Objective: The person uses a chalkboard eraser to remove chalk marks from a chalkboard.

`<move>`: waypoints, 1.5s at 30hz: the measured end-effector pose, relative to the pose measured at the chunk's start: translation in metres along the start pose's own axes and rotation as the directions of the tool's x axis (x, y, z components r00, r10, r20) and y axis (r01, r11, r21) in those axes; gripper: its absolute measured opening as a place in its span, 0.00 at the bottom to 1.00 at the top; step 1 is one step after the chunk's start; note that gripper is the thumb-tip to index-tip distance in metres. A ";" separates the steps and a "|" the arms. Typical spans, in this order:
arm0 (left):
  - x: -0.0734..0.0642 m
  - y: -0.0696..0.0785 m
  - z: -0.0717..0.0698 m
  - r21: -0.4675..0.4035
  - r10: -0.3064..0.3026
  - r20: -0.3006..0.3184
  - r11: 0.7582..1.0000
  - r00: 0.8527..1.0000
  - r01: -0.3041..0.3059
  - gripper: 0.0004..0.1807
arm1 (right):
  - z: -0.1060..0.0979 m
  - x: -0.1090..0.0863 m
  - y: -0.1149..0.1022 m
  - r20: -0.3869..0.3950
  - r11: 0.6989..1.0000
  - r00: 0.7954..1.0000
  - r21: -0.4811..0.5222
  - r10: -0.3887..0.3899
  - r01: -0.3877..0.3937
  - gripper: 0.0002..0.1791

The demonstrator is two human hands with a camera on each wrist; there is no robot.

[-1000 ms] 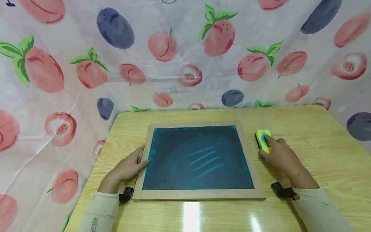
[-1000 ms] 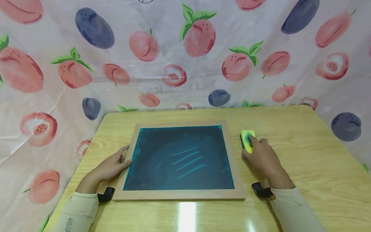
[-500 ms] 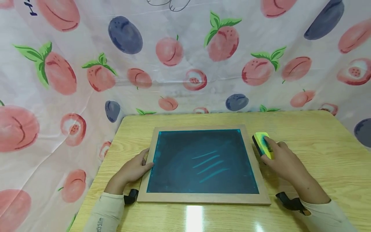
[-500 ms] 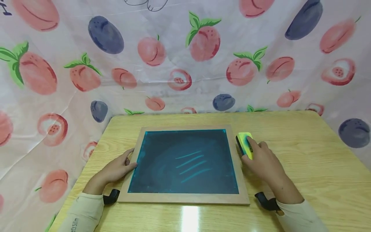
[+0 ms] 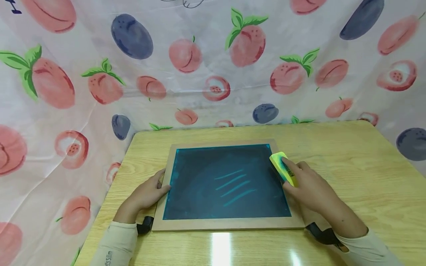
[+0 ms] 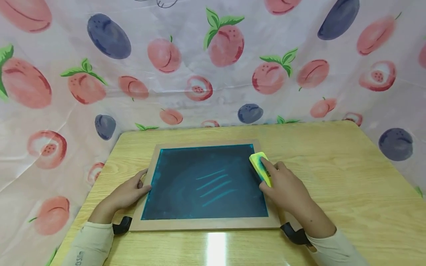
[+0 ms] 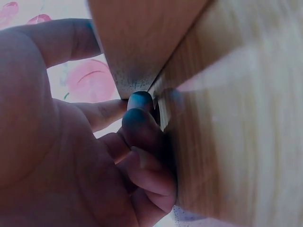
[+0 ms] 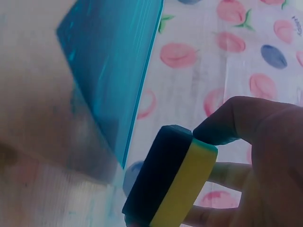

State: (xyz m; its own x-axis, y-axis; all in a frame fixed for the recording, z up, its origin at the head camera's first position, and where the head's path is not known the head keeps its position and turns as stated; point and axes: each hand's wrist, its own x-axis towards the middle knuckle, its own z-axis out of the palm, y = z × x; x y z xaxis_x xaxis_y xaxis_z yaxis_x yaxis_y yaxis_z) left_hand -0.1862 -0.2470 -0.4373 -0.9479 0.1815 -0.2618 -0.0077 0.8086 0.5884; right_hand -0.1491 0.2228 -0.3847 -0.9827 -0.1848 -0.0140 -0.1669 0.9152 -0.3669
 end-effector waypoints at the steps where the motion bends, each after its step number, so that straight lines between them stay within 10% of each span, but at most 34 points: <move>1: 0.000 0.001 0.000 -0.001 0.002 0.001 1.000 1.000 -0.002 0.42 | 0.000 -0.001 -0.002 0.004 1.000 1.000 -0.006 -0.005 0.005 0.40; 45: 0.001 0.001 0.000 0.018 -0.002 0.009 1.000 1.000 0.002 0.41 | 0.018 -0.017 -0.023 0.038 0.974 0.988 -0.166 -0.149 0.153 0.34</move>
State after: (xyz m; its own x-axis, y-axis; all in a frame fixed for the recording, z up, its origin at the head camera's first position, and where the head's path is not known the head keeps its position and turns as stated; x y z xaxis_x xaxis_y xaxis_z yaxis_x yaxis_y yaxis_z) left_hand -0.1871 -0.2456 -0.4371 -0.9448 0.1848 -0.2705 -0.0040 0.8191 0.5737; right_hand -0.1268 0.1990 -0.3926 -0.9431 -0.3326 0.0053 -0.3266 0.9227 -0.2049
